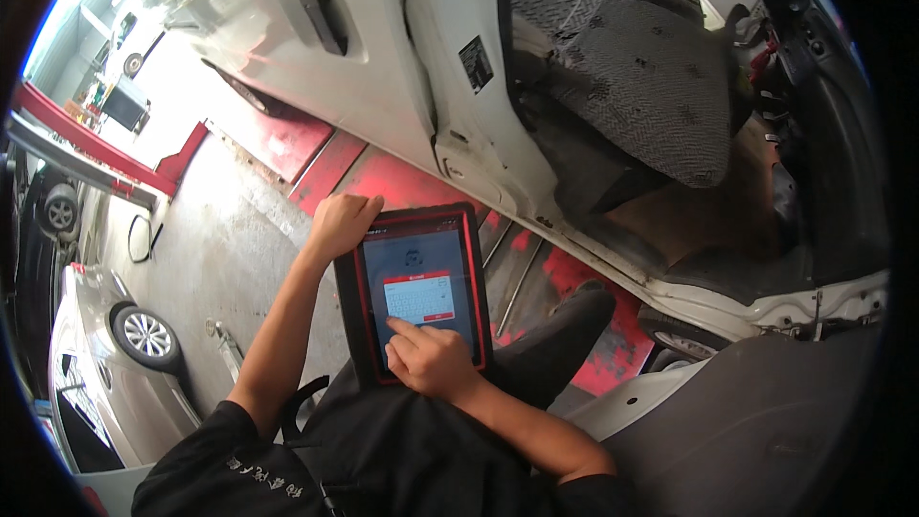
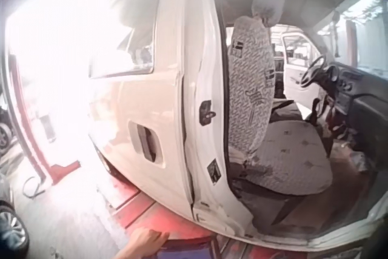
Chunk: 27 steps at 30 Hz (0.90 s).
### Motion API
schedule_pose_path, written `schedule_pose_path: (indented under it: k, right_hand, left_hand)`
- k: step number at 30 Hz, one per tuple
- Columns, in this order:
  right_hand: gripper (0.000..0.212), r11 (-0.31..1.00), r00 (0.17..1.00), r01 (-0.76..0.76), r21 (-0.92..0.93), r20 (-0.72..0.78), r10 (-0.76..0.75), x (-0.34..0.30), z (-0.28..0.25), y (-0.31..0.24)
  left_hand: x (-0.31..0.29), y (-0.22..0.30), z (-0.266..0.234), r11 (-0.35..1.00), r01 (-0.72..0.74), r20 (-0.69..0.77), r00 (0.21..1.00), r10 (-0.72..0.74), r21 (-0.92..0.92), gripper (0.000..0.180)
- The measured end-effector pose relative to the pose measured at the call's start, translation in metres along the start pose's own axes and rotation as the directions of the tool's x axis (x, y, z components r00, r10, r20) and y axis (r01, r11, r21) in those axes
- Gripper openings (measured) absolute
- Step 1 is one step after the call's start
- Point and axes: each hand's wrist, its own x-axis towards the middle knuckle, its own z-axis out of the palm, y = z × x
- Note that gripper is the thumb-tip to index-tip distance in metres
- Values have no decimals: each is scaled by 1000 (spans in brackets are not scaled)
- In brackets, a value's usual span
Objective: The person operates a diagnostic tablet while standing beside a white van in a repair shop. They navigate menus on the tablet, then walk around the vehicle and place the tablet on the driver's seat before briefly touching the steering wheel.
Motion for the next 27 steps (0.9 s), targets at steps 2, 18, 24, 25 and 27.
schedule_pose_path:
  k: [2,18,24,25,27]
  right_hand:
    - [11,1000,1000,-3,7,-1,4,1,-3,-2]
    - [16,999,999,-10,36,-46,11,-6,1,0]
    - [15,999,998,-10,49,-58,13,-6,1,0]
    - [15,999,998,-10,49,-58,13,-6,1,0]
    - [15,999,998,-10,48,-57,13,-6,1,0]
  left_hand:
    - [-1,0,0,1000,-9,-26,1000,9,-11,52]
    - [-2,7,-4,1000,-4,-14,1000,4,-12,53]
    - [-1,6,-4,1000,19,-4,1000,-19,-2,52]
    - [-1,6,-4,1000,24,0,1000,-24,-4,52]
    - [-1,8,-5,1000,27,1,1000,-27,-7,53]
